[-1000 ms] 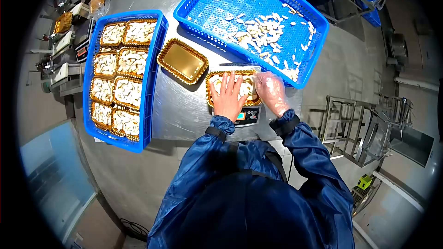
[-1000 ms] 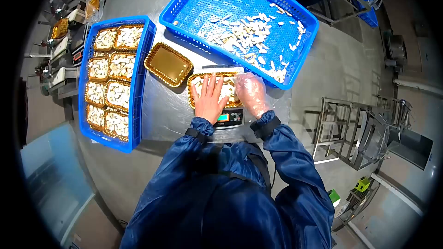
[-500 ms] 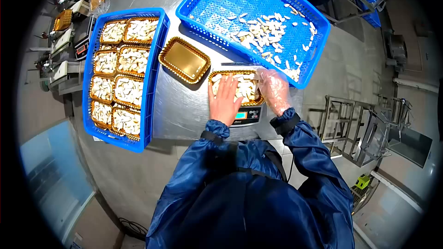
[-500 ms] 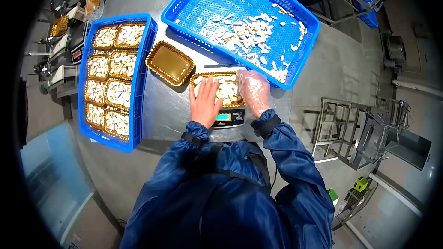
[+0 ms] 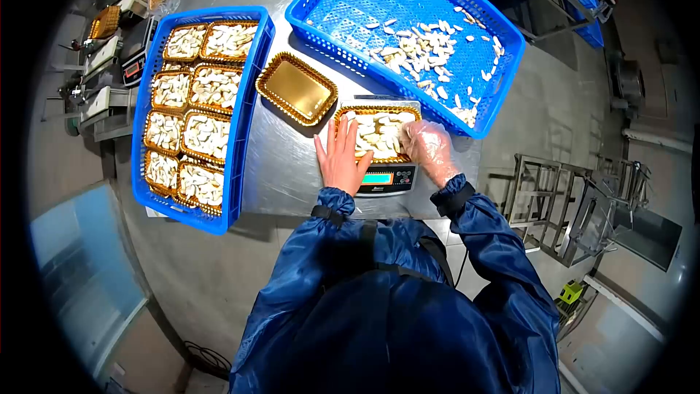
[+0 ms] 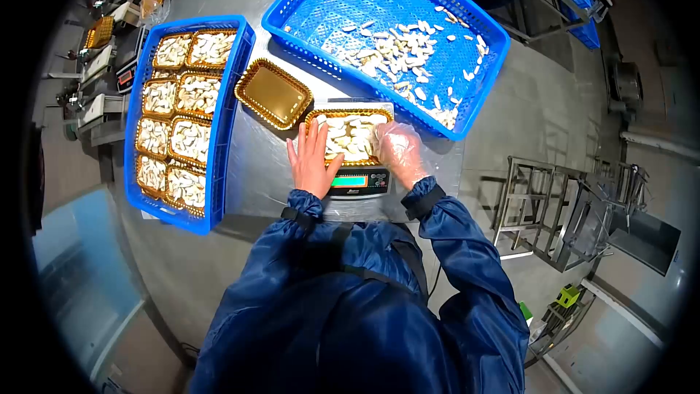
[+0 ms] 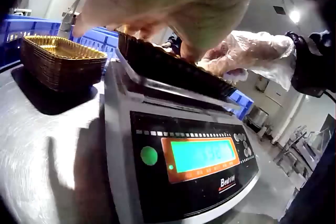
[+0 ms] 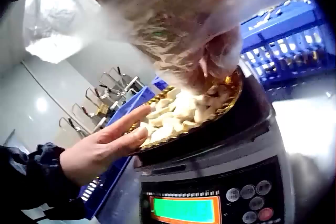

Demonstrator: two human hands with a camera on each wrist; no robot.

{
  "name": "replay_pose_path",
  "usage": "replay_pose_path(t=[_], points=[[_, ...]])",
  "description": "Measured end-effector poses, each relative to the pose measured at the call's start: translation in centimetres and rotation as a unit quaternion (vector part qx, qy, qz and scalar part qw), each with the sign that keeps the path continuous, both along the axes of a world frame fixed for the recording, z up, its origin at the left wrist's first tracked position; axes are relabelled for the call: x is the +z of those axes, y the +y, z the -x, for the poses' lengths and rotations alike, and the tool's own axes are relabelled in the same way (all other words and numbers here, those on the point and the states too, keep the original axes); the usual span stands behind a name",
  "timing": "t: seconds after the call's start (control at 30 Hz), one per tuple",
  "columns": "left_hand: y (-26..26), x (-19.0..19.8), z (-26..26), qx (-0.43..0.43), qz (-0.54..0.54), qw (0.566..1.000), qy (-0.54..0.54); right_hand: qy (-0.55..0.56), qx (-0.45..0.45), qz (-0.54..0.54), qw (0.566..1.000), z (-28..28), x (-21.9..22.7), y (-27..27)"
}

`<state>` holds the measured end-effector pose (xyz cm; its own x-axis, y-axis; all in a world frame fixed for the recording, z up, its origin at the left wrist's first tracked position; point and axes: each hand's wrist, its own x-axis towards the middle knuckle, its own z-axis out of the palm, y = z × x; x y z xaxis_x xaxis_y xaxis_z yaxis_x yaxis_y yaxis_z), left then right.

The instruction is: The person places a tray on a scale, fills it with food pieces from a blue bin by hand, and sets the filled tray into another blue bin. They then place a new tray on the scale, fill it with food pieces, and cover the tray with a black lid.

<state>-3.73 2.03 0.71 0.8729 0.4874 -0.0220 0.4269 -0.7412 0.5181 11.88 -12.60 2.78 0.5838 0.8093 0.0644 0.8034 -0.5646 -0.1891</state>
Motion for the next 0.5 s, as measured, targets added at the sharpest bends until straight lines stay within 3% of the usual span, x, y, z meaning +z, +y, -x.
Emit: replay_pose_path(t=[0.07, 0.1, 0.13, 0.2, 0.23, 0.37, 0.43, 0.5], points=[[0.2, 0.0, 0.0, 0.003, 0.022, 1.000, -0.004, 0.078, -0.039, 0.053, 0.995, 0.8, 0.9, 0.1], [0.3, 0.2, 0.3, -0.001, 0.022, 1.000, -0.021, 0.130, -0.086, -0.004, 0.988, 1.2, 1.7, 0.2], [0.4, 0.3, 0.4, 0.000, 0.022, 1.000, -0.020, 0.131, -0.085, -0.004, 0.988, 1.5, 1.7, 0.7], [0.4, 0.5, 0.6, -0.004, 0.016, 1.000, -0.023, 0.135, -0.077, -0.111, 0.982, 2.4, 1.6, 1.8], [0.3, 0.6, 0.6, -0.011, 0.006, 1.000, -0.010, 0.108, -0.028, -0.104, 0.988, 2.3, 1.3, 2.4], [0.0, 0.0, 1.5, -0.033, -0.022, 0.999, 0.027, 0.079, -0.006, -0.058, 0.995, 3.0, 1.3, 5.3], [0.0, -0.1, 2.1, -0.028, -0.023, 0.999, 0.032, 0.060, 0.086, -0.063, 0.992, 2.8, 0.7, 5.5], [-0.1, -0.1, 2.4, -0.028, -0.029, 0.998, 0.041, 0.046, 0.092, -0.049, 0.993, 2.6, -0.1, 5.6]])
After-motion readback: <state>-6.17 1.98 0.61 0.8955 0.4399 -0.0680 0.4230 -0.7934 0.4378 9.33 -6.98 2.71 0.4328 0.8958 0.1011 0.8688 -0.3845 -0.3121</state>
